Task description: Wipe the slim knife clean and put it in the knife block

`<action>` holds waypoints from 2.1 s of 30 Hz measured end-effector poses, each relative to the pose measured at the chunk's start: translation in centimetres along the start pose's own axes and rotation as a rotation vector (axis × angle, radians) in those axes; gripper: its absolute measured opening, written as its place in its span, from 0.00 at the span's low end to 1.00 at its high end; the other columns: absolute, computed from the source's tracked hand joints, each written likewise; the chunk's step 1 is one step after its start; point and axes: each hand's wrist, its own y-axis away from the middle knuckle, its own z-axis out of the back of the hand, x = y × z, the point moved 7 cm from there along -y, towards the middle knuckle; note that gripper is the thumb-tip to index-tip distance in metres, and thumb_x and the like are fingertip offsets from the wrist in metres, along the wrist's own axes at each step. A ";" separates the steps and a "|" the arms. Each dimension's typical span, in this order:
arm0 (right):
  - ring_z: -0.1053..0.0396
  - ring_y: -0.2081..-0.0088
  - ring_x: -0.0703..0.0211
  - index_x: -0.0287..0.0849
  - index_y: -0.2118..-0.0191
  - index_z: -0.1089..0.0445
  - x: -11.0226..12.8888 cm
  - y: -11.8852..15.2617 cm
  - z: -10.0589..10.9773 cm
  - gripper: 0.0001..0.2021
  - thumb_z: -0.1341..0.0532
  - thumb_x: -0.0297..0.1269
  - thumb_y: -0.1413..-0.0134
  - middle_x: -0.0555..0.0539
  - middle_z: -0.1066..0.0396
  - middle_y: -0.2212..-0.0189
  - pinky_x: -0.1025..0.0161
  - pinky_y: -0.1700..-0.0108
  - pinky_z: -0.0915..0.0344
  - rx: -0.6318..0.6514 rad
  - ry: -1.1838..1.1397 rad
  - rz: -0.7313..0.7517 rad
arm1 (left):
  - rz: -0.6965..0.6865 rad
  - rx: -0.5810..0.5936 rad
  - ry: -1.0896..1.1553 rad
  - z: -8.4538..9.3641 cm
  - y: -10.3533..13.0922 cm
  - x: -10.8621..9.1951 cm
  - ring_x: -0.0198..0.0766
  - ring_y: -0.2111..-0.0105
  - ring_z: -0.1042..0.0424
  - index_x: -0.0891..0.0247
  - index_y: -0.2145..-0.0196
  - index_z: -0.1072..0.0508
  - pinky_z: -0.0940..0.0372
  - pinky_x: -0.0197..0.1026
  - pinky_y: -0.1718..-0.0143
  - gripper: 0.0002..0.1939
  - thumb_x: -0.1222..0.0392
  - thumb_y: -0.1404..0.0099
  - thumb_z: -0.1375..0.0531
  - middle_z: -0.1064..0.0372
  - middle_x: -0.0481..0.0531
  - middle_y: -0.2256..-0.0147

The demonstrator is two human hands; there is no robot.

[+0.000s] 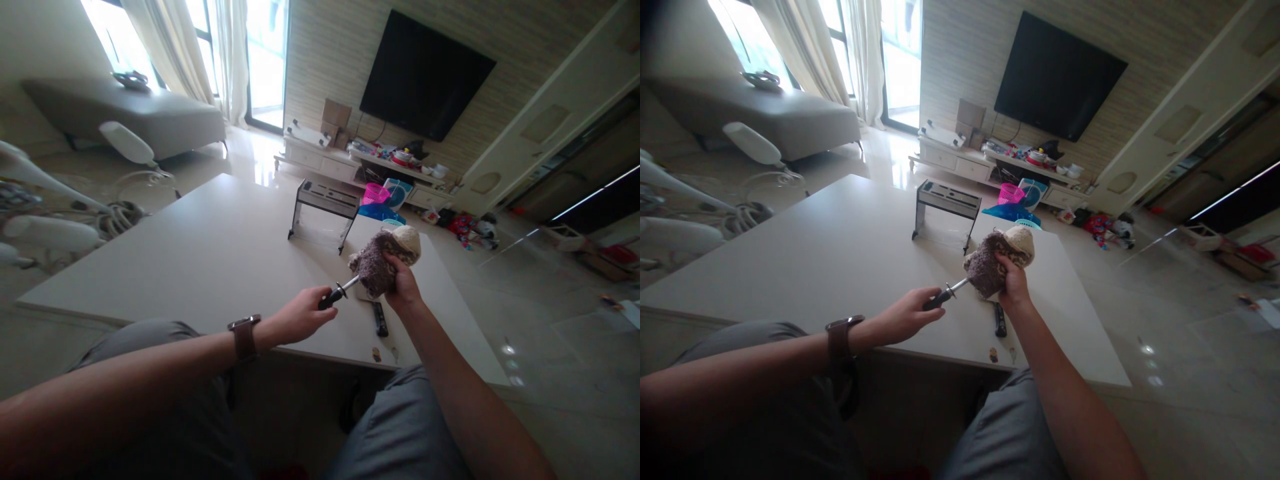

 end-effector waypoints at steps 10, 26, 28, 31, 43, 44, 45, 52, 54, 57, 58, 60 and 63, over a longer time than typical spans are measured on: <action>0.17 0.66 0.54 0.40 0.56 0.22 0.0 0.0 -0.2 0.11 0.31 0.30 0.47 0.47 0.16 0.64 0.55 0.60 0.16 0.035 0.032 -0.010 | 0.008 -0.003 0.023 -0.1 0.5 -0.5 0.38 0.69 0.39 0.62 0.64 0.30 0.44 0.41 0.67 0.12 0.50 0.35 0.41 0.35 0.47 0.70; 0.17 0.64 0.53 0.39 0.54 0.22 -0.2 -0.1 0.0 0.15 0.30 0.30 0.49 0.46 0.16 0.62 0.53 0.55 0.17 0.059 0.029 -0.018 | -0.013 -0.025 -0.029 0.1 0.1 -0.1 0.38 0.70 0.39 0.63 0.64 0.29 0.44 0.41 0.69 0.12 0.51 0.35 0.41 0.34 0.47 0.71; 0.16 0.64 0.52 0.38 0.53 0.22 -0.2 -0.1 -0.1 0.16 0.29 0.30 0.49 0.45 0.16 0.61 0.53 0.54 0.17 0.072 0.028 -0.020 | -0.021 -0.030 -0.028 0.1 0.0 -0.1 0.38 0.71 0.39 0.63 0.64 0.29 0.44 0.41 0.69 0.12 0.51 0.36 0.41 0.35 0.47 0.71; 0.16 0.64 0.51 0.38 0.53 0.22 -0.3 0.1 0.0 0.16 0.29 0.30 0.50 0.45 0.16 0.61 0.53 0.56 0.17 0.059 0.030 -0.016 | -0.020 -0.027 -0.028 0.1 0.0 -0.1 0.38 0.71 0.39 0.62 0.66 0.30 0.44 0.41 0.69 0.11 0.50 0.36 0.41 0.35 0.46 0.71; 0.17 0.66 0.52 0.37 0.54 0.22 -0.6 0.6 -0.8 0.14 0.31 0.29 0.49 0.45 0.16 0.64 0.55 0.61 0.17 0.019 0.038 -0.020 | 0.011 -0.010 -0.024 0.1 0.1 -0.1 0.38 0.70 0.40 0.62 0.65 0.31 0.45 0.41 0.68 0.11 0.50 0.35 0.41 0.35 0.47 0.70; 0.17 0.66 0.52 0.37 0.54 0.22 -0.6 0.7 -0.8 0.14 0.32 0.29 0.49 0.45 0.16 0.64 0.55 0.60 0.17 0.018 0.041 -0.025 | 0.016 -0.007 -0.023 0.1 0.1 -0.1 0.38 0.70 0.40 0.62 0.64 0.31 0.45 0.42 0.68 0.11 0.50 0.35 0.41 0.35 0.47 0.70; 0.17 0.66 0.52 0.37 0.54 0.22 -0.7 0.7 -0.8 0.14 0.32 0.29 0.49 0.45 0.16 0.64 0.54 0.60 0.17 0.015 0.045 -0.031 | 0.020 -0.004 -0.020 0.1 0.2 -0.1 0.39 0.69 0.40 0.62 0.64 0.31 0.45 0.42 0.67 0.11 0.50 0.35 0.41 0.35 0.47 0.70; 0.17 0.67 0.53 0.37 0.55 0.21 -0.8 0.9 -0.9 0.13 0.32 0.30 0.49 0.45 0.16 0.65 0.56 0.61 0.17 0.014 0.047 -0.055 | 0.008 0.004 0.016 -0.2 0.3 -0.3 0.38 0.70 0.40 0.61 0.65 0.32 0.45 0.41 0.67 0.11 0.50 0.36 0.41 0.36 0.46 0.70; 0.17 0.67 0.53 0.37 0.55 0.21 -0.8 0.9 -0.9 0.13 0.31 0.29 0.49 0.45 0.16 0.65 0.56 0.61 0.17 0.019 0.040 -0.050 | 0.007 -0.003 0.014 -0.1 0.2 -0.1 0.37 0.70 0.40 0.61 0.65 0.32 0.45 0.41 0.67 0.11 0.50 0.36 0.41 0.36 0.46 0.70; 0.17 0.66 0.53 0.38 0.56 0.21 -0.8 0.8 -0.7 0.13 0.31 0.29 0.50 0.46 0.16 0.64 0.56 0.60 0.17 0.033 0.043 -0.044 | 0.003 -0.013 -0.010 0.0 0.0 0.2 0.38 0.70 0.41 0.61 0.66 0.33 0.46 0.41 0.68 0.11 0.50 0.36 0.41 0.36 0.46 0.71; 0.17 0.66 0.52 0.38 0.57 0.21 -0.9 0.7 -0.7 0.12 0.30 0.29 0.50 0.46 0.16 0.64 0.55 0.58 0.17 0.040 0.048 -0.046 | 0.008 -0.013 -0.018 0.0 -0.1 0.3 0.38 0.70 0.41 0.61 0.66 0.33 0.46 0.41 0.68 0.11 0.50 0.36 0.41 0.36 0.46 0.71; 0.17 0.65 0.52 0.39 0.56 0.21 -0.9 0.6 -0.6 0.13 0.30 0.29 0.49 0.46 0.16 0.64 0.54 0.57 0.17 0.049 0.054 -0.048 | 0.018 -0.010 -0.026 0.0 -0.1 0.4 0.38 0.71 0.41 0.61 0.66 0.33 0.46 0.41 0.68 0.11 0.50 0.36 0.41 0.37 0.46 0.71; 0.17 0.66 0.53 0.38 0.55 0.21 -1.0 0.5 -0.5 0.14 0.30 0.29 0.49 0.45 0.15 0.63 0.55 0.58 0.17 0.037 0.042 -0.055 | 0.017 0.000 -0.019 0.0 0.0 0.2 0.38 0.70 0.41 0.61 0.66 0.33 0.46 0.41 0.68 0.11 0.50 0.36 0.41 0.36 0.46 0.71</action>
